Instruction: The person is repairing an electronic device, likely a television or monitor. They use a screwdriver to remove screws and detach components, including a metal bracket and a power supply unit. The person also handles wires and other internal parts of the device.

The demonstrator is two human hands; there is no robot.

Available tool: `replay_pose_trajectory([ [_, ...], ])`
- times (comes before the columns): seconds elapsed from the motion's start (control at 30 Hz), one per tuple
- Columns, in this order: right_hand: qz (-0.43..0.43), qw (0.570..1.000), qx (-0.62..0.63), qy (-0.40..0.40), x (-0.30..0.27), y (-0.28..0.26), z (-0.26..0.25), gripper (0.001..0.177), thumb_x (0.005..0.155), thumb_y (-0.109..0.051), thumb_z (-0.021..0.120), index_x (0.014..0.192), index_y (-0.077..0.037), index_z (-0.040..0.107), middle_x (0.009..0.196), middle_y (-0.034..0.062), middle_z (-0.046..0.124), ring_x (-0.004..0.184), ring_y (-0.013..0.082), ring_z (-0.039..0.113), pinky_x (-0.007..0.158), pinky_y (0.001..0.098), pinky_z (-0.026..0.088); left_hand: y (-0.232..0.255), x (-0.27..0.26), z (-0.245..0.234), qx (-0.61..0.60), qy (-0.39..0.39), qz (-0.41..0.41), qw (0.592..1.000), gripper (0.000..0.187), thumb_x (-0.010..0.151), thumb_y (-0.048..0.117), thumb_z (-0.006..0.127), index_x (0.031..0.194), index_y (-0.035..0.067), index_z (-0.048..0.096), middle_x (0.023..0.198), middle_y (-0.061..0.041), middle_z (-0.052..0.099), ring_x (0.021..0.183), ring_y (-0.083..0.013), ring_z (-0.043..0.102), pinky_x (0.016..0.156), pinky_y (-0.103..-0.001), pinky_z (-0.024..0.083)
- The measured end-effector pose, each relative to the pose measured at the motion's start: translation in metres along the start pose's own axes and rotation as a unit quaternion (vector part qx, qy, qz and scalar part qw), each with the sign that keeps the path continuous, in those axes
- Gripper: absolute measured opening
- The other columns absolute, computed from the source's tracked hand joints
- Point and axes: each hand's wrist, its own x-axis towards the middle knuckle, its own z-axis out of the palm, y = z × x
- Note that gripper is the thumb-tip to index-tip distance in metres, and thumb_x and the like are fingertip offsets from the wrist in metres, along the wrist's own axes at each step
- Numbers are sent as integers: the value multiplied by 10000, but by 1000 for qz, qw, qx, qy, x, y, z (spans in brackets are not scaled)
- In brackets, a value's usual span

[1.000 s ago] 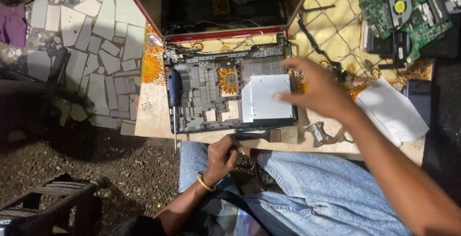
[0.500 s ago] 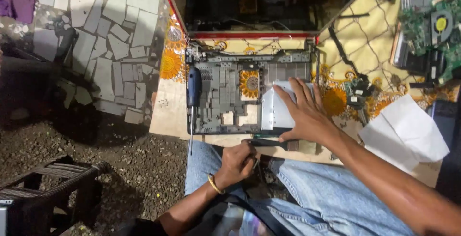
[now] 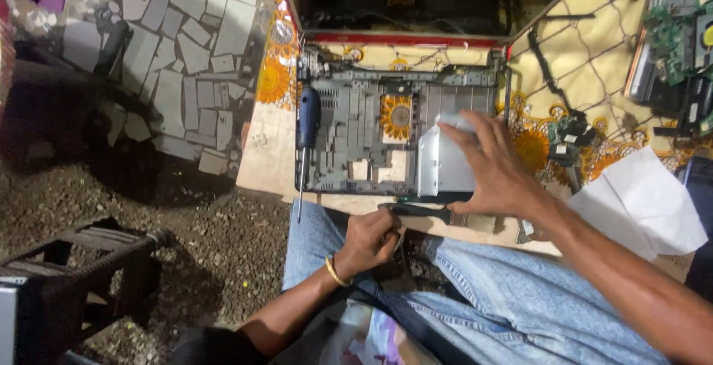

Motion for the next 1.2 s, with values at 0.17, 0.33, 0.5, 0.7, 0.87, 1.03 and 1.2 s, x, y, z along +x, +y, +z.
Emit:
replay_pose_trajectory([
  [0.17,0,997,49,60,-10,-11,-38,1522,458,-385,1061,1777,-255,313,1674,285,320,1539,589,360,1224,758,303,17,13,-10,8,1,4,1000,80,931,131,613,894,130,683,680,-57,543,492,-321,585,443,-396,503],
  [0.33,-10,991,59,123,-33,-5,-47,1529,416,-339,1053,1759,-199,336,1649,312,345,1502,629,391,1199,782,351,0,-10,-2,-33,-21,-22,999,97,904,76,623,890,124,706,661,-59,598,476,-259,591,454,-354,506],
  [0.5,12,992,35,118,-28,-2,-56,1515,429,-401,1052,1754,-183,349,1613,307,375,1497,600,418,1224,750,360,60,38,-32,-48,38,12,998,151,926,21,562,946,96,691,737,-99,592,536,-365,591,503,-429,536],
  [0.7,48,995,50,69,-32,4,-35,1549,415,-429,1063,1764,-227,329,1619,283,380,1500,578,425,1202,753,367,46,58,-42,59,73,54,994,153,971,-4,566,972,101,679,877,-101,613,700,-356,594,643,-449,559],
  [0.87,72,994,76,35,-29,0,-42,1537,458,-414,1061,1775,-232,290,1653,312,352,1523,597,403,1200,784,345,49,71,-43,80,59,21,995,153,1029,-8,562,1077,74,682,956,-112,610,794,-361,597,742,-454,533],
  [1.03,104,990,92,40,-26,-4,-59,1551,439,-417,1073,1770,-217,301,1673,359,382,1524,608,426,1183,819,371,27,65,-39,76,54,10,996,99,1022,69,594,965,106,666,848,-86,553,710,-352,547,657,-472,498],
  [1.2,134,957,250,58,-35,7,-81,1342,580,-417,893,1758,-234,278,1618,315,438,1396,505,497,1079,702,460,24,59,-34,112,61,26,991,87,1001,72,598,1015,115,673,915,-66,618,777,-273,542,703,-399,443],
])
